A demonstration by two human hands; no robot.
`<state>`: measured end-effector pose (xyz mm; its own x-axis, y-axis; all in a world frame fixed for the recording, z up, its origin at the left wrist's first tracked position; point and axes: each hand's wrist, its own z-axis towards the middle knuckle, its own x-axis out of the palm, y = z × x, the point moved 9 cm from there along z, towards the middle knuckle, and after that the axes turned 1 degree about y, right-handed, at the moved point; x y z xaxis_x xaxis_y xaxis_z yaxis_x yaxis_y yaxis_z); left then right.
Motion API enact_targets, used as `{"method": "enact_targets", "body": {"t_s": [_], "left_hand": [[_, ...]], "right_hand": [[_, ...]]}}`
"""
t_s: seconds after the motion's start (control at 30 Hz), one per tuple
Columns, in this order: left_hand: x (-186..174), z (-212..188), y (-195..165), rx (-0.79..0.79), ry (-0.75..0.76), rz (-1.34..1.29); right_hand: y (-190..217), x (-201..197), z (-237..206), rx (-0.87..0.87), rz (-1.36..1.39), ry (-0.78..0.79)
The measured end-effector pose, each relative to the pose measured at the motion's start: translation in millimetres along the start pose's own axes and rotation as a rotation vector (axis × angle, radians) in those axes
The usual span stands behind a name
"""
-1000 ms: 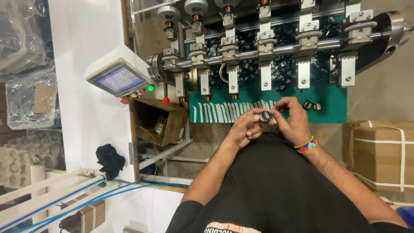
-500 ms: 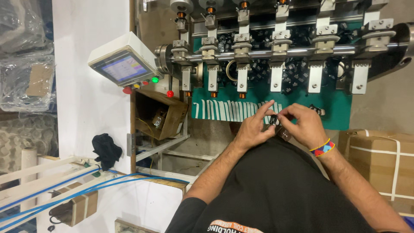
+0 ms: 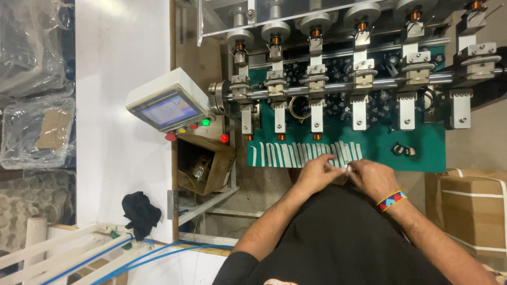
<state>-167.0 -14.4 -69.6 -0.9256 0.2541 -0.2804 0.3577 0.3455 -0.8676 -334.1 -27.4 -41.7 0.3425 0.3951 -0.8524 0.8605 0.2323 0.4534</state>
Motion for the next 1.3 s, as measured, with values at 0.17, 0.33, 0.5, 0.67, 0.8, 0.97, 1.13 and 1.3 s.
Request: {"method": "enact_targets", "body": {"t_s": [0.17, 0.33, 0.5, 0.67, 0.8, 0.97, 1.13, 1.3], "left_hand": [[-94.7, -4.3, -62.8, 0.193, -0.519, 0.048], [-108.5, 6.8, -129.8, 0.505, -0.507, 0.182], [-109.7, -11.9, -111.9, 0.481, -0.536, -0.003], [-106.5, -16.6, -20.0, 0.163, -0.566, -0.285], [-53.3, 24.4, 51.3, -0.246, -0.268, -0.851], [9.3, 47.2, 53.2, -0.332, 0.096, -0.947], [-8.0, 23.0, 65.2, -0.271, 0.02, -0.637], [-80.0, -29.7, 4.3, 0.276, -0.296, -0.348]], "right_hand": [[-102.5, 31.1, 15.2, 0.328, -0.103, 0.015], [-134.0, 23.1, 19.2, 0.433, -0.012, -0.192], [-97.4, 25.2, 32.2, 0.249, 0.164, -0.192], [-53.3, 21.1, 41.5, 0.064, 0.439, -0.087], [-13.3, 23.5, 58.1, -0.17, 0.518, 0.031], [37.3, 29.8, 92.7, -0.431, 0.721, 0.023], [43.9, 90.5, 94.6, 0.209, 1.464, 0.385], [51.5, 100.9, 44.6, 0.441, 1.512, 0.637]]}}
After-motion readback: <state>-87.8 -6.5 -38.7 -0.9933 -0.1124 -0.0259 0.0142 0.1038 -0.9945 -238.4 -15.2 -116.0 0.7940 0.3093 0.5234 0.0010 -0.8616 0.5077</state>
